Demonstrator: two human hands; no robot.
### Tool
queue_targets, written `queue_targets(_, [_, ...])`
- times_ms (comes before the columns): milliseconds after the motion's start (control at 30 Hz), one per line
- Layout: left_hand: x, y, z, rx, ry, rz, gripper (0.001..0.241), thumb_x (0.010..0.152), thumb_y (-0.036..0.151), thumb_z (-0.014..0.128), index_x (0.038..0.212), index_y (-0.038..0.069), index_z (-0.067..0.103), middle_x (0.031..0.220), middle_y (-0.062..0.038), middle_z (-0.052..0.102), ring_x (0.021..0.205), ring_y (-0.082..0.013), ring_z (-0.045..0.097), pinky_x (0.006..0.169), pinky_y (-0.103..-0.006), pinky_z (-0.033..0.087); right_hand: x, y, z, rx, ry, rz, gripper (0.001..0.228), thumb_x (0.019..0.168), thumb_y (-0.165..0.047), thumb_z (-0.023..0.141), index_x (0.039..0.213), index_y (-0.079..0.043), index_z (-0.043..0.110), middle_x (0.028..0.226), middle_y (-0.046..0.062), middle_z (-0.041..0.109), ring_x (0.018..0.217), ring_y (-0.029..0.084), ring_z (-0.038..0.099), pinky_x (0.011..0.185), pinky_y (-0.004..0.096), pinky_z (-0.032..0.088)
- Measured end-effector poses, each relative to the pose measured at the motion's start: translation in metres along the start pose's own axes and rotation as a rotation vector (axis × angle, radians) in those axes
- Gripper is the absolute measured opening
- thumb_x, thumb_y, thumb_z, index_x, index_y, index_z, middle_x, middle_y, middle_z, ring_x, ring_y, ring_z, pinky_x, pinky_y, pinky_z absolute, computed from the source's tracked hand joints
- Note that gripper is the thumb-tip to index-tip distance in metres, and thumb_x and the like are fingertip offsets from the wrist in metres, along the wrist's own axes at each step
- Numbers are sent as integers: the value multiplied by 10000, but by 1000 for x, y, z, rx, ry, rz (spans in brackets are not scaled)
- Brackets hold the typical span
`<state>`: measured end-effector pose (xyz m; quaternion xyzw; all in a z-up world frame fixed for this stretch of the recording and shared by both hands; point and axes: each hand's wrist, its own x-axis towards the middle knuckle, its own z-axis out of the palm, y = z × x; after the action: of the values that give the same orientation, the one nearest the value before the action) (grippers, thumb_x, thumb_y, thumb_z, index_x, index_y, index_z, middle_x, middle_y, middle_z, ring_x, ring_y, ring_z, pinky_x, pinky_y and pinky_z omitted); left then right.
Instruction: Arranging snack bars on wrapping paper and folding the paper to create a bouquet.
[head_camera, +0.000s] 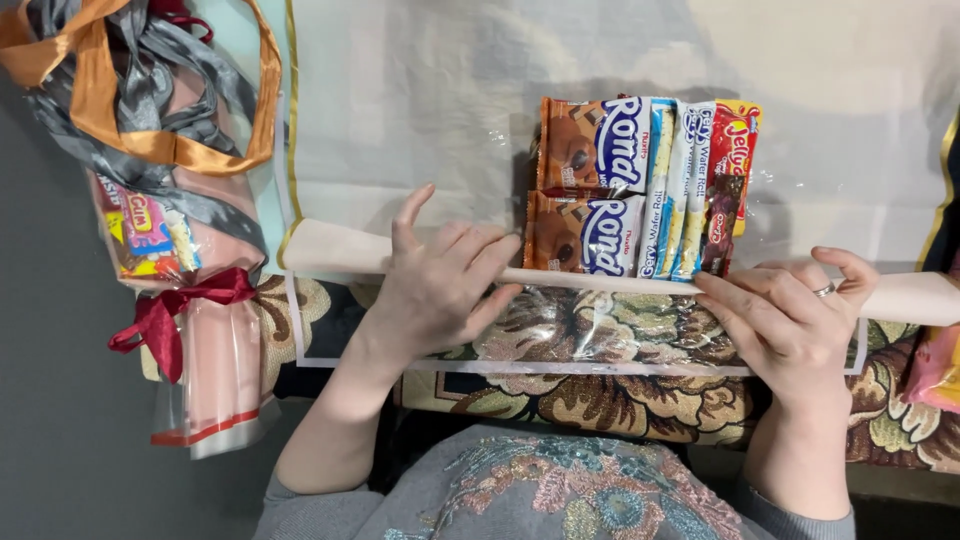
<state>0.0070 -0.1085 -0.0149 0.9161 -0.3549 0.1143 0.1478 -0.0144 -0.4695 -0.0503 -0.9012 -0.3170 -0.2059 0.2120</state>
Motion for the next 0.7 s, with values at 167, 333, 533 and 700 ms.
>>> queue_targets(167, [30,36,21,-60,165,205,329,922,99,929,1196,160,757,1187,13,787,1084,-167,721,1188,-477,223,4,-3,-1,-8,-4,18,83,1006,-148,837,1073,-193,818,945,-24,750,809,154,598,1101,452,284])
queue_targets(333, [55,44,37,-35,258,274,75,1023,38,746,1048,109,745,1083,-5,732,956,-145,684,1196,-481,291,5,-3,-2,-11,-18,23,76,1013,-175,791,1081,-196,816,977,-18,755,833,145,604,1103,453,281])
queue_targets(533, [54,44,48,-79,278,258,158,963,-14,834,992,112,742,967,25,749,855,-117,702,1200,-445,264,-5,8,-12,73,-68,118,252,952,-203,836,1170,-94,770,1031,24,772,882,168,645,1156,438,289])
queue_targets(700, [55,44,47,-96,246,250,211,922,-36,875,1009,107,746,986,18,762,870,-125,724,1184,-434,272,-4,26,-32,78,-175,221,105,989,-177,785,1085,-138,797,997,-35,769,864,104,641,1160,400,326])
